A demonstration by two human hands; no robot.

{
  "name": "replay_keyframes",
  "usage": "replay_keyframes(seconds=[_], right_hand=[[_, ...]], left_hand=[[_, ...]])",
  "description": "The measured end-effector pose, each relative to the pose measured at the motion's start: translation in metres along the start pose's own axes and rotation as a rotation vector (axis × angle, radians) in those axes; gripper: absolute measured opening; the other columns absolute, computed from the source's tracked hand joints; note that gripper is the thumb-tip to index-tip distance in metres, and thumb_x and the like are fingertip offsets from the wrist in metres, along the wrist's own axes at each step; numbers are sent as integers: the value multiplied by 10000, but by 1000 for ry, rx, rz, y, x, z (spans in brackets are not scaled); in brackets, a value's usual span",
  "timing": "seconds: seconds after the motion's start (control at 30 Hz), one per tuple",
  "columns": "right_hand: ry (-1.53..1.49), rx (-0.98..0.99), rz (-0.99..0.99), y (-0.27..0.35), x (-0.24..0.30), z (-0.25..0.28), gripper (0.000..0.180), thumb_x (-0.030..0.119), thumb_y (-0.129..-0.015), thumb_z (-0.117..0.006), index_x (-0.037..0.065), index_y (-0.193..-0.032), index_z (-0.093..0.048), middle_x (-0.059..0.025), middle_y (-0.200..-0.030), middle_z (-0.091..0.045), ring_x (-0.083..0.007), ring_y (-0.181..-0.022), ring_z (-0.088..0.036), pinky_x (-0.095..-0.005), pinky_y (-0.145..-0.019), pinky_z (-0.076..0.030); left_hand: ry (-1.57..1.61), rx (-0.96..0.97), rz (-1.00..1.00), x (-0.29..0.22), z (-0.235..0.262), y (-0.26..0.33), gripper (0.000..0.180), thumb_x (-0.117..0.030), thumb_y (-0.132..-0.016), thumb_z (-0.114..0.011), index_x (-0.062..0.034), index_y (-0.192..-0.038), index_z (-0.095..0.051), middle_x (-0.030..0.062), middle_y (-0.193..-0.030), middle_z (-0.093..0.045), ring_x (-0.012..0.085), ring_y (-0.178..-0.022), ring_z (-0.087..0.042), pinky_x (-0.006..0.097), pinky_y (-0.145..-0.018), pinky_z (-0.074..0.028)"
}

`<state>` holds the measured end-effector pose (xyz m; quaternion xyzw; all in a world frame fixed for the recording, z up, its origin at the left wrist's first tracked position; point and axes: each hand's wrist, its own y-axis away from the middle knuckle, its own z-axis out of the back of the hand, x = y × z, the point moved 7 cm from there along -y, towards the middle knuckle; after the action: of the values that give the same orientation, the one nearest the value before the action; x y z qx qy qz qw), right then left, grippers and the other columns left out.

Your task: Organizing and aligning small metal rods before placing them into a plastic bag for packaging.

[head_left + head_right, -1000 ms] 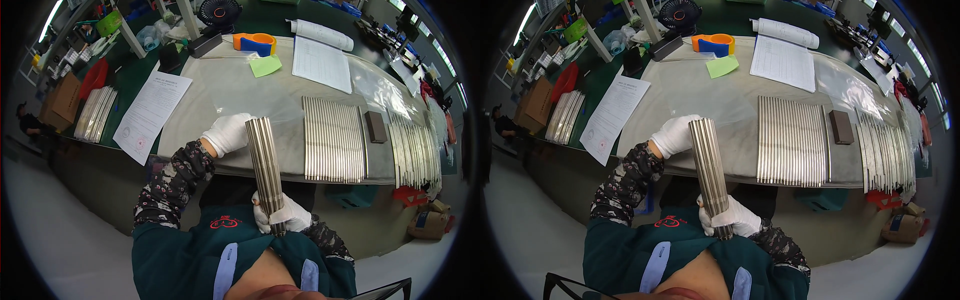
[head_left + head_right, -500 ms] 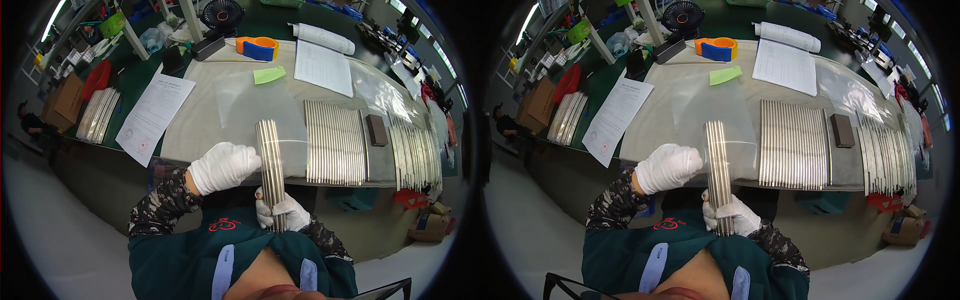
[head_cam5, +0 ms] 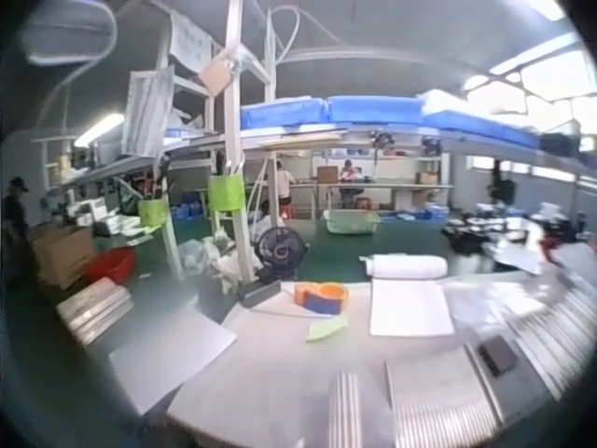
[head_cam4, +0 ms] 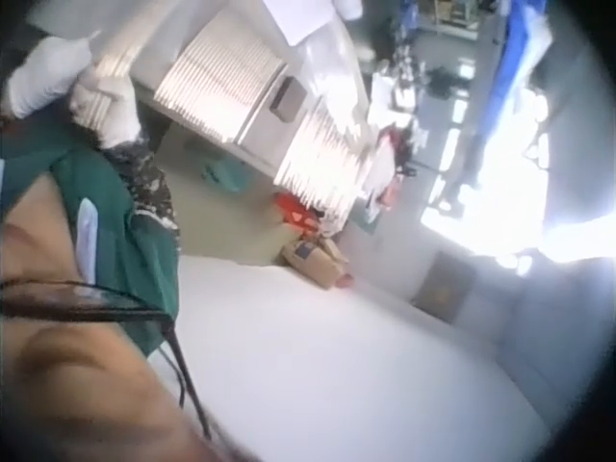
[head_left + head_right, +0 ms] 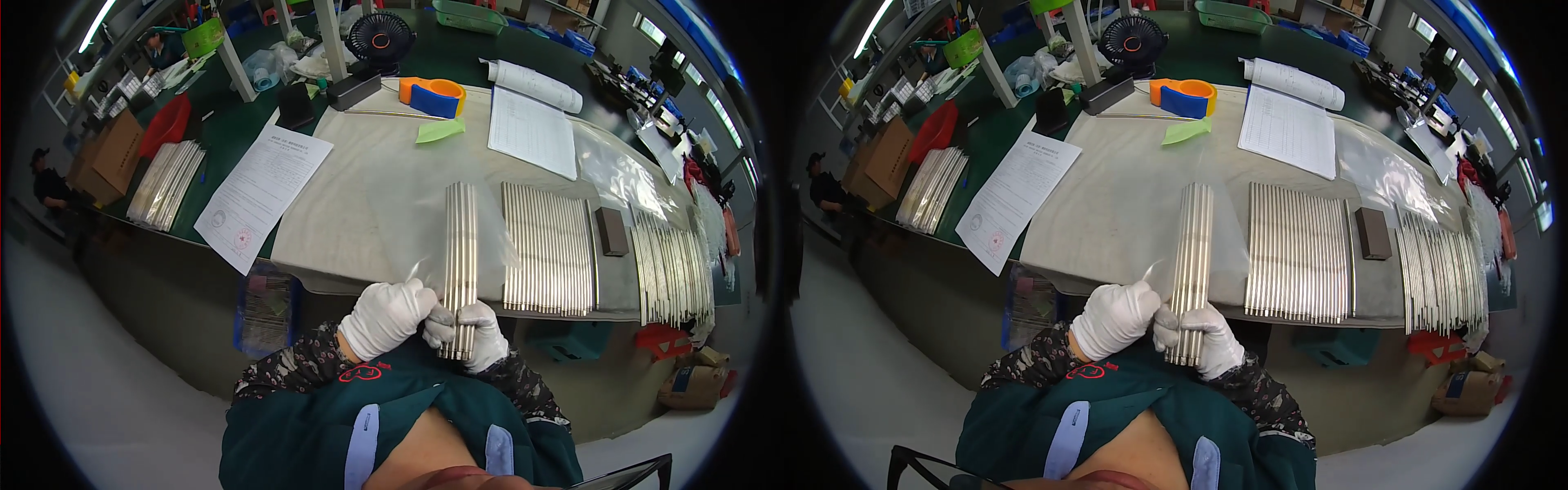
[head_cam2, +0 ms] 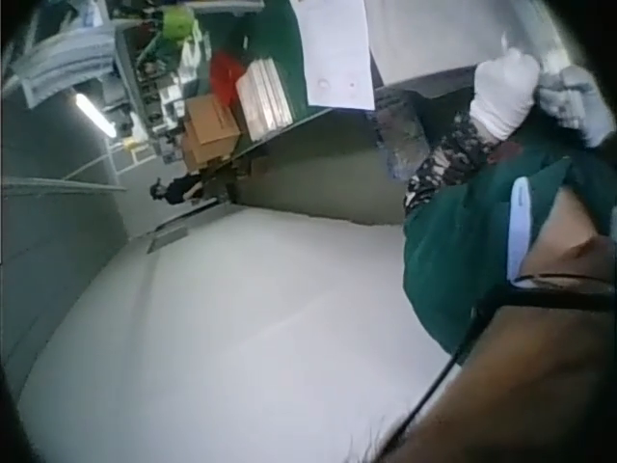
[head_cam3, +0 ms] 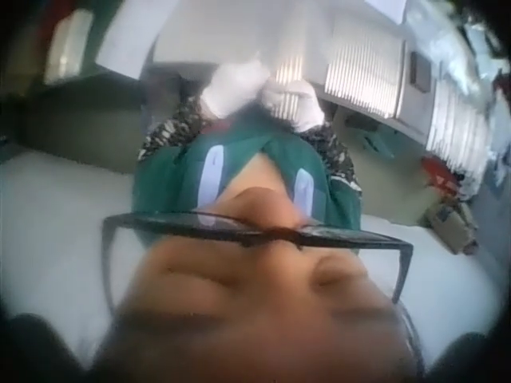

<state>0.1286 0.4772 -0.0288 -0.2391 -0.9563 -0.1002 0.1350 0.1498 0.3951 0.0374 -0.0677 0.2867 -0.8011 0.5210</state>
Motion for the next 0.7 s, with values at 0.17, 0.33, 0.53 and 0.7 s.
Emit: replay_keyframes(seconds=[0.17, 0.33, 0.53, 0.7], right_hand=[[7, -106, 192, -25, 31, -8, 387, 169, -728, -555, 3, -1061, -452, -28, -758, -422, -144, -617, -442, -296, -592, -405], [157, -408, 300, -44, 55, 20, 285, 90, -748, -558, -15, -1008, -506, -77, -793, -518, -193, -675, -535, -328, -644, -476], [946, -442, 341, -46, 76, 29, 269, 95, -760, -568, -34, -994, -539, -133, -838, -587, -232, -775, -600, -317, -680, -501], [1752, -43, 536, -58, 106, 0, 321, 119, -771, -565, -20, -1060, -551, -201, -988, -603, -273, -855, -614, -316, -755, -491]], left_hand=[[125, 129, -298, -24, 12, 19, 124, -133, -694, -543, -115, -634, -436, 47, -570, -415, 200, -455, -489, 319, -400, -398], [147, -74, -75, -4, 17, 31, 160, -133, -683, -598, -89, -652, -447, 48, -556, -474, 214, -455, -512, 316, -407, -407], [681, 25, 539, 33, -26, 48, 154, -56, -737, -585, -51, -681, -442, 102, -513, -462, 288, -446, -498, 358, -446, -401], [714, -81, 302, 27, 8, 12, 190, -16, -701, -602, -57, -636, -429, 93, -485, -396, 277, -421, -433, 329, -425, -356]])
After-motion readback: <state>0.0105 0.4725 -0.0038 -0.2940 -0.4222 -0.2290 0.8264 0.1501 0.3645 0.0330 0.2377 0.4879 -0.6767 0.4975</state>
